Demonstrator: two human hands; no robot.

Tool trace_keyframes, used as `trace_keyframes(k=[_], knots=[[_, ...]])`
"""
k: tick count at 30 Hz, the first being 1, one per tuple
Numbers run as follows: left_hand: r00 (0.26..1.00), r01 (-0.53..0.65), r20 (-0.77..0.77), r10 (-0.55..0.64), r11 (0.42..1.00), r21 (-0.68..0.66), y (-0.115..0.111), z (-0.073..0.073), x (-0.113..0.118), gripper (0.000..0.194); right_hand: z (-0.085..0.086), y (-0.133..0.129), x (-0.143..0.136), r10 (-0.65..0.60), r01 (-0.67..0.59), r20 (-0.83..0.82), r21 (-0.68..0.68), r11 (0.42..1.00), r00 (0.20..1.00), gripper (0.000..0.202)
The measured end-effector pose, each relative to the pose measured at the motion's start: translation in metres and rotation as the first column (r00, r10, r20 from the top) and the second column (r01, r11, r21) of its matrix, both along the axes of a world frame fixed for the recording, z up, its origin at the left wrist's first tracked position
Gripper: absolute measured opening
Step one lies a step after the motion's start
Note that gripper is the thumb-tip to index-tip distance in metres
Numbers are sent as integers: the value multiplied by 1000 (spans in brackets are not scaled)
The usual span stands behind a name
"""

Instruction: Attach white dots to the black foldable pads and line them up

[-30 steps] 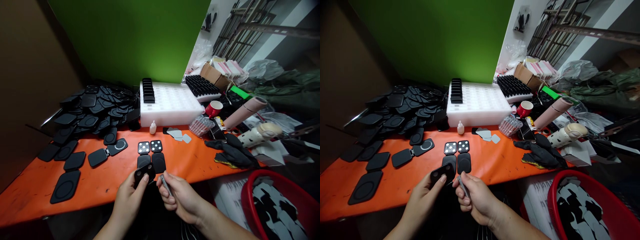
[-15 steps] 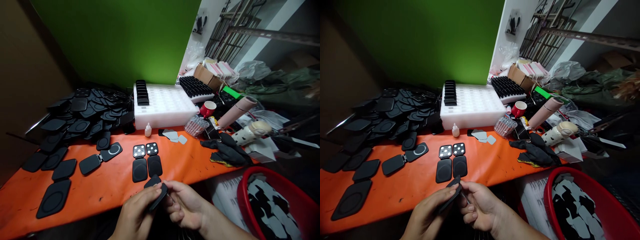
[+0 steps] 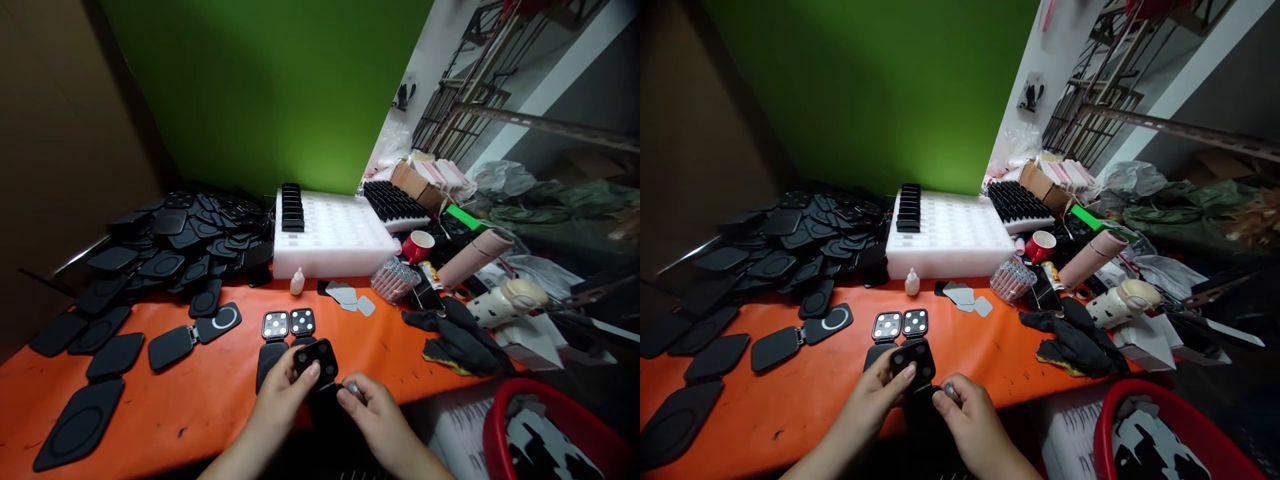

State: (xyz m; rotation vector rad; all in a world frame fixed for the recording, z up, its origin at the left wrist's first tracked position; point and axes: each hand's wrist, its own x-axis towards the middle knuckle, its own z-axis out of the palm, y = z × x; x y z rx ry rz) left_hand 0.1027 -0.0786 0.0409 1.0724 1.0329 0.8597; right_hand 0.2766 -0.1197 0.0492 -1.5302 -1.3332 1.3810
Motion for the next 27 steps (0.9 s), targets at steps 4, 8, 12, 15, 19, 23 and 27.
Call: trace_keyframes(k=[4,8,12,15,19,23,27], knots=[[883,247,-464,-68,909,336,27,-12,-3,39,-22,23,20,-33,28,182,30,999,983,33],[489,581,-869,78,714,391,43,-28,-9,61,-43,55,39,1,-12,443,22,1000,897,34],[446,629,-893,57,690,358,40,-38,-14,67,-48,71,38,58,-70,542,2,998,838,32],[413,652,-908,67,675,346,32,-41,-19,67,-45,71,28,77,-104,588,12,994,805,31],[381,668,-919,104,656,352,24,-44,-24,66,-38,66,15,114,-162,739,-6,987,664,29],[373,652,-917,140,664,366,23,-45,-19,65,-30,65,19,83,-141,770,9,990,633,28],[413,668,-903,120,634,390,28,-39,-2,64,-28,76,48,-54,39,809,39,998,585,37]])
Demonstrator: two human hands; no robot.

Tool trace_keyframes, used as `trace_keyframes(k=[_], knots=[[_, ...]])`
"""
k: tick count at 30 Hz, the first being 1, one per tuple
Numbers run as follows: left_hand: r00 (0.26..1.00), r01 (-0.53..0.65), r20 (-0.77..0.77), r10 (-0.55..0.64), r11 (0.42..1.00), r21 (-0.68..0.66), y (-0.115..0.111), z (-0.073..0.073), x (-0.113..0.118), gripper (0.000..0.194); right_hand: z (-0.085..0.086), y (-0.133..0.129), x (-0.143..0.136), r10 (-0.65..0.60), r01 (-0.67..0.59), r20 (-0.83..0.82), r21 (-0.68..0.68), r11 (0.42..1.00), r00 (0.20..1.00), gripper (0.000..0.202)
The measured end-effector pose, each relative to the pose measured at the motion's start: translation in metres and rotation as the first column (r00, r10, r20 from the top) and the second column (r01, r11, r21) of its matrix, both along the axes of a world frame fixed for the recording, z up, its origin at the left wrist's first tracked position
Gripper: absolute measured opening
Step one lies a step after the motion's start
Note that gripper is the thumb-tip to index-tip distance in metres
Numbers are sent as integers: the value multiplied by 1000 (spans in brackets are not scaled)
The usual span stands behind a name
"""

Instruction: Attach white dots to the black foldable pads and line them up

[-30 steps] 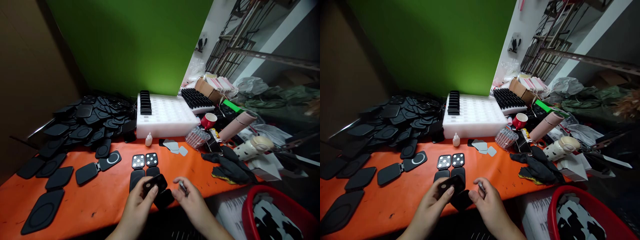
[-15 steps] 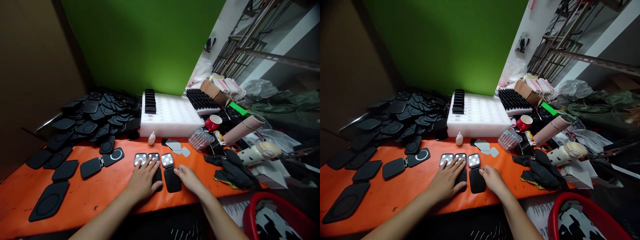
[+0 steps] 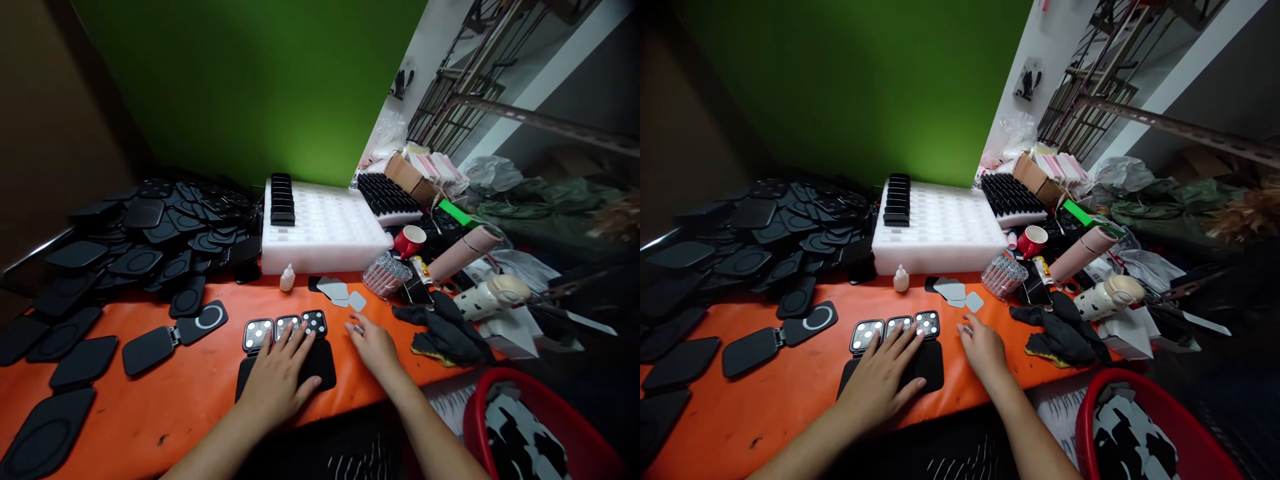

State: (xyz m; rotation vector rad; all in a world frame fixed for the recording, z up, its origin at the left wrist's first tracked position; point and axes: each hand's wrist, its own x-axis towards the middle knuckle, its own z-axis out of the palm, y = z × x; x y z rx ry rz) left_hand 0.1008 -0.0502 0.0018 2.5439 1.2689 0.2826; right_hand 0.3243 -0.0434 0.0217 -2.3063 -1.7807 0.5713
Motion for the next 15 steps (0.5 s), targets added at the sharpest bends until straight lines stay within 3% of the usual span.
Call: trace_keyframes(k=[3,8,15], knots=[[998,66,14,-66,997,-50,10,8,19,64,-2,14,25,-89,94,123,-35,995,988,43],[984,176,28,-174,981,-82,30,14,55,64,-8,29,40,-101,116,183,-70,991,978,48],[990,141,10,-140,989,-50,50,11,80,59,-13,40,38,-89,102,154,-76,992,984,49]])
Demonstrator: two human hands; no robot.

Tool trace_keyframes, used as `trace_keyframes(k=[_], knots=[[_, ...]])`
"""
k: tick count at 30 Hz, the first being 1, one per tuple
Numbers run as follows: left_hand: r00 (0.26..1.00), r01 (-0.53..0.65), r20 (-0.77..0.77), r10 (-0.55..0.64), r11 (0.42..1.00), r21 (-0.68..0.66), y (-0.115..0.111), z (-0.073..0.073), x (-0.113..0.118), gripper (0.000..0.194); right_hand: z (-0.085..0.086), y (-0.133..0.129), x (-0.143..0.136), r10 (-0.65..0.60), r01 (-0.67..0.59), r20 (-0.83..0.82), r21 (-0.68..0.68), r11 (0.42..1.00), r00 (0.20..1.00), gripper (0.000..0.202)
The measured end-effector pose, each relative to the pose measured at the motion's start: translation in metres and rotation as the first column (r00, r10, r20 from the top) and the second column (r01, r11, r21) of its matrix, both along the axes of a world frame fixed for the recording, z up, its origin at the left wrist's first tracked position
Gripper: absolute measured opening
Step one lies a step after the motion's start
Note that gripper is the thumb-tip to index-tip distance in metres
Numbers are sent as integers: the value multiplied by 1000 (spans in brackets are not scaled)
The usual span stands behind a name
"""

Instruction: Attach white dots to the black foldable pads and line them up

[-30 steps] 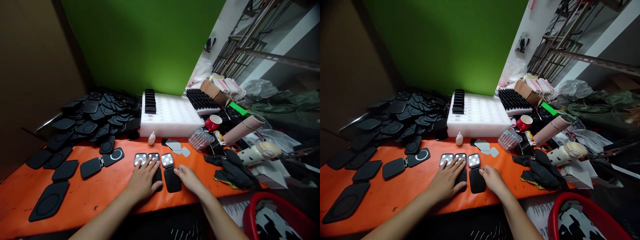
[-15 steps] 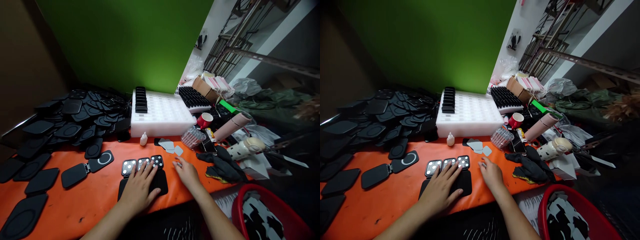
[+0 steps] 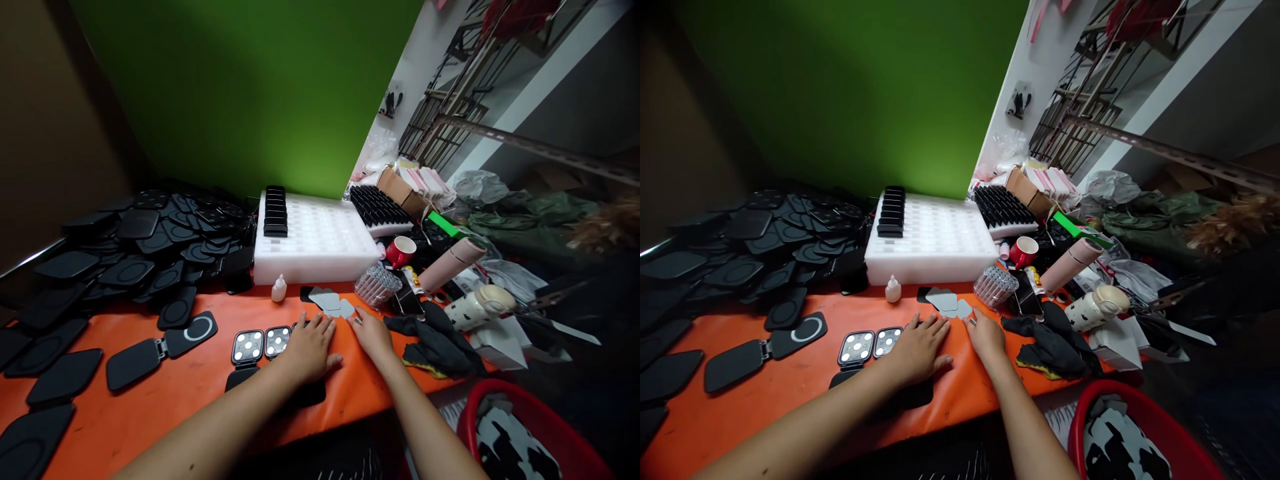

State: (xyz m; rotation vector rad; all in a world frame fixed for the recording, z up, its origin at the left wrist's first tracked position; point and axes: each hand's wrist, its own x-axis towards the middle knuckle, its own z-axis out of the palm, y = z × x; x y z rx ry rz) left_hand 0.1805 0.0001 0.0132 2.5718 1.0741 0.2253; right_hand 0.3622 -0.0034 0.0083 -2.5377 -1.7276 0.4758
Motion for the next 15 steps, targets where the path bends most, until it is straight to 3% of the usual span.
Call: trace_keyframes(k=[4,10,15], knots=[[994,-108,11,108,993,48,20,5,3,43,-1,7,2,10,-10,-51,7,1000,999,51],[926,-372,-39,374,927,50,58,3,18,45,3,12,0,34,-30,-121,32,999,992,42],[882,-457,-130,454,889,1,73,6,37,39,-1,19,3,-2,12,-193,49,999,981,43]])
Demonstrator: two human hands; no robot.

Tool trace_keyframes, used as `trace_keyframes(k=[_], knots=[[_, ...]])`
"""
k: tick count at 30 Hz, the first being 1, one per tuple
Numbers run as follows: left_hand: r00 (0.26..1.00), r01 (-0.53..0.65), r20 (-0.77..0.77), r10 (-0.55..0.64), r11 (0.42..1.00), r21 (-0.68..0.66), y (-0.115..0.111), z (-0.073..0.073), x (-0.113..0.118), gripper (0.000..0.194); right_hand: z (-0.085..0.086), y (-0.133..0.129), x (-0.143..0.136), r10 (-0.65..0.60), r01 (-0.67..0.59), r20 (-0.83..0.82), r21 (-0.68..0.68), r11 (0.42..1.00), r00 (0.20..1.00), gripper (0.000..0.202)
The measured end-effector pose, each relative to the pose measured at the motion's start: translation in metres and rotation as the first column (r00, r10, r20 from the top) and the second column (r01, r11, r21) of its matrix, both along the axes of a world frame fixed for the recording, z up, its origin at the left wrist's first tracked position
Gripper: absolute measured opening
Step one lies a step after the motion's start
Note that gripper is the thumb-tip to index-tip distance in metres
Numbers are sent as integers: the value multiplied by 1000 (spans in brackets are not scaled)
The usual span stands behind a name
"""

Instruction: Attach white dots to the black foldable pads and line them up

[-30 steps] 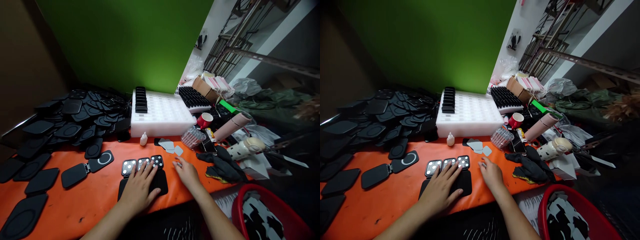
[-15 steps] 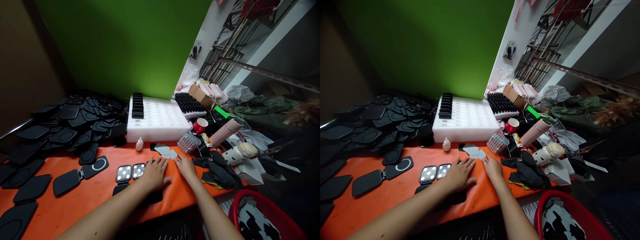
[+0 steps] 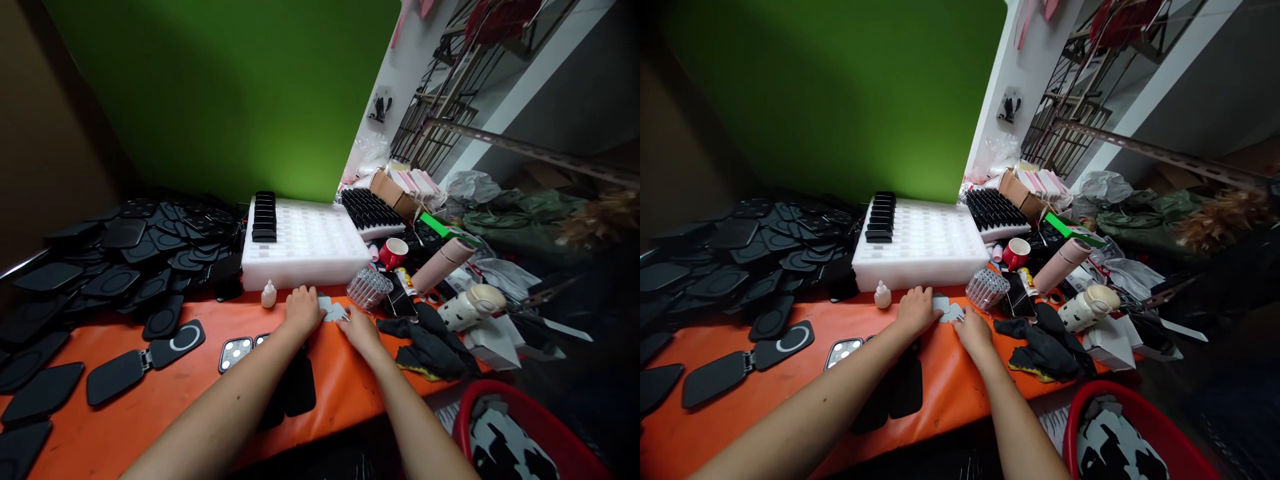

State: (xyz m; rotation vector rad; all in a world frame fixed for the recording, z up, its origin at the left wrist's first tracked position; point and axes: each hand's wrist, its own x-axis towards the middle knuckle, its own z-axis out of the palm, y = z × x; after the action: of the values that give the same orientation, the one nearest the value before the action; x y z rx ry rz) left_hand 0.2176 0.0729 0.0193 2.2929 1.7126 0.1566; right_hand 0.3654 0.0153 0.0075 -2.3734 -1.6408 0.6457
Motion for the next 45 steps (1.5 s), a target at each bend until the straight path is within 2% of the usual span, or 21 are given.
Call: trace_keyframes(k=[6,10,14,16,21,25,27,30,34,37,40,43,45], knots=[[996,-82,-35,77,979,-184,17,8,13,34,-10,14,11,-57,58,-137,6,998,989,38],[996,-80,19,90,950,-302,26,8,13,31,-12,15,11,-119,134,-264,38,990,957,32],[985,-38,142,100,924,-381,30,3,10,29,-15,12,7,-183,226,-455,41,973,871,15],[967,-29,219,131,909,-417,31,0,7,29,-16,9,7,-202,251,-557,13,968,806,16],[858,6,438,268,848,-531,29,-9,0,29,-9,-2,16,-233,342,-728,2,940,645,24],[732,71,570,373,790,-609,22,-15,1,30,-1,-5,14,-181,364,-791,56,930,584,24],[671,125,628,394,774,-620,17,-16,2,31,-1,-1,6,-153,357,-793,86,930,590,24],[586,202,715,382,785,-586,10,-17,3,30,-3,8,-7,-122,374,-756,170,912,643,26],[530,206,764,367,819,-536,5,-22,2,26,-2,13,-11,-106,406,-657,324,854,747,34],[525,136,767,369,853,-503,6,-25,-1,27,1,7,-3,-91,394,-592,405,825,801,33],[534,42,779,329,910,-413,11,-23,-7,30,-1,-6,6,-102,376,-533,436,818,840,33],[591,-29,772,234,963,-270,15,-19,-10,32,-12,-20,9,-130,356,-465,440,825,876,33],[651,-17,746,141,985,-172,13,-17,-7,31,-21,-29,7,-138,329,-414,434,839,900,32]])
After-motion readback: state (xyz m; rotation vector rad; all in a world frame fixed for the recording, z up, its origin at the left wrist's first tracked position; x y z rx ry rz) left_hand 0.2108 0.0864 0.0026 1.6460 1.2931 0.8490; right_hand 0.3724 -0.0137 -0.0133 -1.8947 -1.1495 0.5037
